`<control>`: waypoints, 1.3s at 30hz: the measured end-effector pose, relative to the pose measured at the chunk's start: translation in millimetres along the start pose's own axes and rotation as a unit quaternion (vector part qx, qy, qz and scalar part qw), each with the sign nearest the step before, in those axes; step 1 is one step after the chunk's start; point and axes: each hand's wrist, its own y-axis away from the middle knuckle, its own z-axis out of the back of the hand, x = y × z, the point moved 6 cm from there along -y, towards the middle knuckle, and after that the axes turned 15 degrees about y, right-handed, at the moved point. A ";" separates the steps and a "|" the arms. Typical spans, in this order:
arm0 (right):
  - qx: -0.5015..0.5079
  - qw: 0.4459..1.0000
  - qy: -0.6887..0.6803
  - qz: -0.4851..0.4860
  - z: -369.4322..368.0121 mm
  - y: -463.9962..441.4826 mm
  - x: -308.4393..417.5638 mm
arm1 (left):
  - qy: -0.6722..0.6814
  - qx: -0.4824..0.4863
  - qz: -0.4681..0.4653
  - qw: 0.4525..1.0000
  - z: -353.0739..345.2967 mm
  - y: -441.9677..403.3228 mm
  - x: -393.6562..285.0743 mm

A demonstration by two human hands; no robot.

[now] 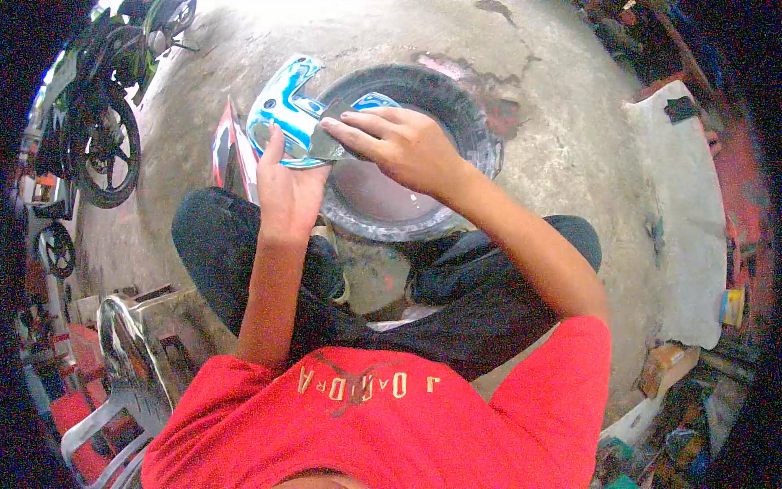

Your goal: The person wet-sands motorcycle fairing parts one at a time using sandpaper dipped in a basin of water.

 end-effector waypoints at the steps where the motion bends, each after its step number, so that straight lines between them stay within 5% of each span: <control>1: 0.000 1.000 0.009 0.004 0.9 -0.3 0.7 | 0.000 -0.002 -0.001 1.000 0.1 0.0 0.4; 11: -0.009 1.000 -0.024 0.015 -1.8 7.4 -4.8 | 0.020 0.015 0.001 1.000 1.2 -0.5 -5.7; 15: 0.063 0.982 -0.064 -0.167 -25.3 21.8 -52.5 | 0.003 0.004 -0.022 1.000 5.7 -3.2 -8.2; 19: 0.013 0.999 -0.035 -0.020 0.3 5.8 13.0 | 0.014 0.018 -0.028 0.999 9.2 -6.8 -8.3; 23: 0.067 0.985 -0.047 -0.152 -30.2 18.4 -32.8 | 0.004 0.003 -0.028 1.000 5.8 -1.6 -7.7; 28: 0.052 0.996 -0.066 -0.032 -13.6 11.5 12.7 | 0.027 0.033 -0.008 0.999 14.0 -9.7 -6.5; 31: 0.076 0.985 -0.042 -0.150 -28.7 19.2 -33.6 | 0.026 0.009 0.003 1.000 7.6 -1.3 -5.9; 36: 0.027 0.998 -0.049 -0.014 -7.4 13.9 6.7 | 0.056 0.015 0.006 0.998 19.2 -10.4 -5.7; 39: 0.059 0.996 0.017 -0.057 -22.6 9.5 -27.1 | 0.035 0.017 0.005 0.999 14.5 -6.2 -4.6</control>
